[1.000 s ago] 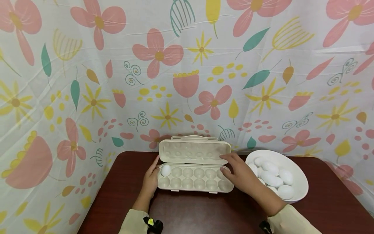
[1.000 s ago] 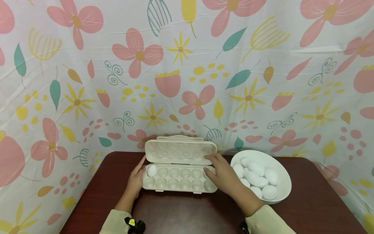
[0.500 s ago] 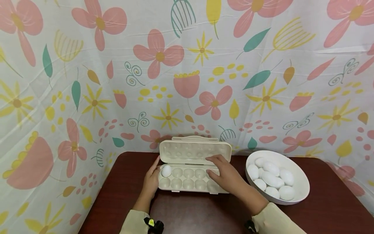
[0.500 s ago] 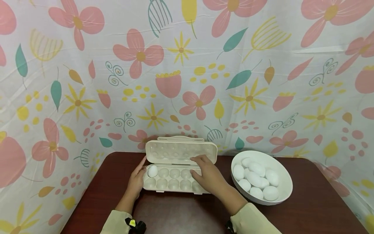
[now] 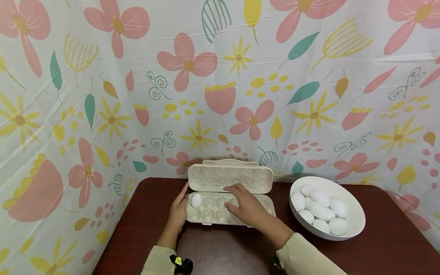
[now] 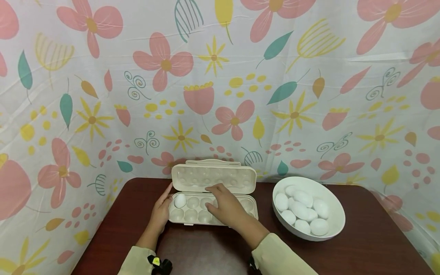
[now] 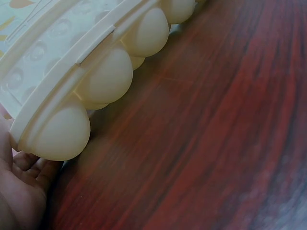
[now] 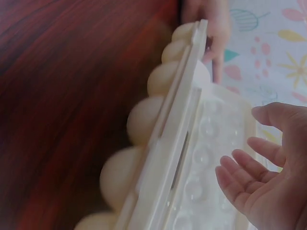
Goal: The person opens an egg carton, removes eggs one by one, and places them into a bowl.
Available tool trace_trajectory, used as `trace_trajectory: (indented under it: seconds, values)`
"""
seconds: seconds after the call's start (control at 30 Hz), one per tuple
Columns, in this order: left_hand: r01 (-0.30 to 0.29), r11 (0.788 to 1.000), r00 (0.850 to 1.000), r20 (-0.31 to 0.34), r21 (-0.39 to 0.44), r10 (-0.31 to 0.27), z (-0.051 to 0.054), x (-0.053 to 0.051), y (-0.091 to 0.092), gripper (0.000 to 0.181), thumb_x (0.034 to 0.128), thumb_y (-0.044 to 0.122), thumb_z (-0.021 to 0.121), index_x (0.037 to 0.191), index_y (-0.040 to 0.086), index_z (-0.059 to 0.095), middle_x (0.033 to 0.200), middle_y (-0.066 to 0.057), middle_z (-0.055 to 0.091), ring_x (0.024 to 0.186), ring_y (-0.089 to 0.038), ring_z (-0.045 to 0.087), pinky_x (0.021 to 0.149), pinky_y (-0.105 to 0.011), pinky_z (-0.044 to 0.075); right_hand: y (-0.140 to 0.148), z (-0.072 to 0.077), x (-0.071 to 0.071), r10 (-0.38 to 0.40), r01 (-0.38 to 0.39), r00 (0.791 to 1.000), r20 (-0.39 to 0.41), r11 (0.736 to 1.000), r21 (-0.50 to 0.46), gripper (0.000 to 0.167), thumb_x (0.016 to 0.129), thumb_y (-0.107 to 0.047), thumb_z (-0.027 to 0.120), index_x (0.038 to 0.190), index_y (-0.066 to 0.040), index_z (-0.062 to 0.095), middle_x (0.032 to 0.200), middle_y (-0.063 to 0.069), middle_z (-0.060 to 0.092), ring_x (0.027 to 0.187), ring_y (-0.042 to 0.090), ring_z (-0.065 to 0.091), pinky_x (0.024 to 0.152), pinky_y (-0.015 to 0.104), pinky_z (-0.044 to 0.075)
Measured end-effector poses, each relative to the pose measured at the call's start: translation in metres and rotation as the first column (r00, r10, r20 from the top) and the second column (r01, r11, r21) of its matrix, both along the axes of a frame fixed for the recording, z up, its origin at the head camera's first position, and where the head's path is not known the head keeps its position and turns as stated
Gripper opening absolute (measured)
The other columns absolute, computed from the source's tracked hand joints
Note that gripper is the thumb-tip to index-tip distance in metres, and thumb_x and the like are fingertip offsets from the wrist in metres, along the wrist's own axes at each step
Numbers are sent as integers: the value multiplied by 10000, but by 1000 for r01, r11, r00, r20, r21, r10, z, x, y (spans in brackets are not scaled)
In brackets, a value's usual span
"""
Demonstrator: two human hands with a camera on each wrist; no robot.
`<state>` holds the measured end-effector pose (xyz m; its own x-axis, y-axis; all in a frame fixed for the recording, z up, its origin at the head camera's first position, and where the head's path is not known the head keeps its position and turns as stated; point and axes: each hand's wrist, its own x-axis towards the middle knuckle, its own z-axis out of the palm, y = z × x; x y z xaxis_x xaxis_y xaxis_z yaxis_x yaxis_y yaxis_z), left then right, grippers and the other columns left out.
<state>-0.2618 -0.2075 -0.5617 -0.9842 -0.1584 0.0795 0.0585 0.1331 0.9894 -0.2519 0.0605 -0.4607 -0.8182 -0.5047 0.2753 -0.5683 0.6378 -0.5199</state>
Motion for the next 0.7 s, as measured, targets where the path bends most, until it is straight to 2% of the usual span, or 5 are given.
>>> trace_trajectory:
  seconds: [0.17, 0.3, 0.4, 0.53, 0.7]
  values:
    - [15, 1000, 1000, -2, 19, -15, 0, -1, 0, 514, 1084, 130, 364, 1575, 279, 377, 1455, -188, 529, 1428, -325, 395, 1199, -546, 268, -20, -4, -2, 34, -34, 999, 10, 999, -1, 507, 940, -225, 715, 1408, -89, 578, 1305, 83, 584, 1152, 284, 643, 963, 459, 526]
    - [8, 1000, 1000, 8, 18, -8, -1, -1, 0, 512, 1083, 144, 369, 1566, 311, 389, 1409, -165, 559, 1393, -303, 431, 1182, -527, 300, -35, -7, -5, 68, -68, 998, 2, 998, 11, 521, 940, -228, 714, 1416, -78, 564, 1294, 94, 588, 1132, 278, 649, 950, 449, 532]
    - [1, 1000, 1000, 23, 14, -1, -1, -1, -1, 507, 1081, 170, 382, 1553, 353, 403, 1379, -121, 586, 1361, -278, 470, 1160, -510, 336, -45, -8, -6, 81, -81, 996, 33, 997, 19, 542, 951, -251, 705, 1439, -81, 540, 1311, 94, 579, 1136, 291, 648, 944, 452, 536]
    - [7, 1000, 999, 41, 12, -7, -3, -2, -2, 503, 1083, 196, 383, 1549, 385, 400, 1354, -88, 609, 1313, -271, 515, 1125, -499, 378, -58, -12, -8, 79, -82, 995, 63, 996, 45, 569, 949, -268, 708, 1454, -79, 527, 1325, 97, 577, 1147, 277, 645, 954, 441, 539]
    - [29, 1000, 999, 39, 4, -29, -2, -2, -2, 497, 1091, 213, 361, 1549, 405, 383, 1367, -83, 603, 1287, -269, 538, 1096, -464, 413, -70, -20, -13, 62, -65, 997, 39, 995, 79, 575, 927, -247, 736, 1435, -61, 541, 1293, 115, 584, 1102, 266, 660, 926, 417, 554]
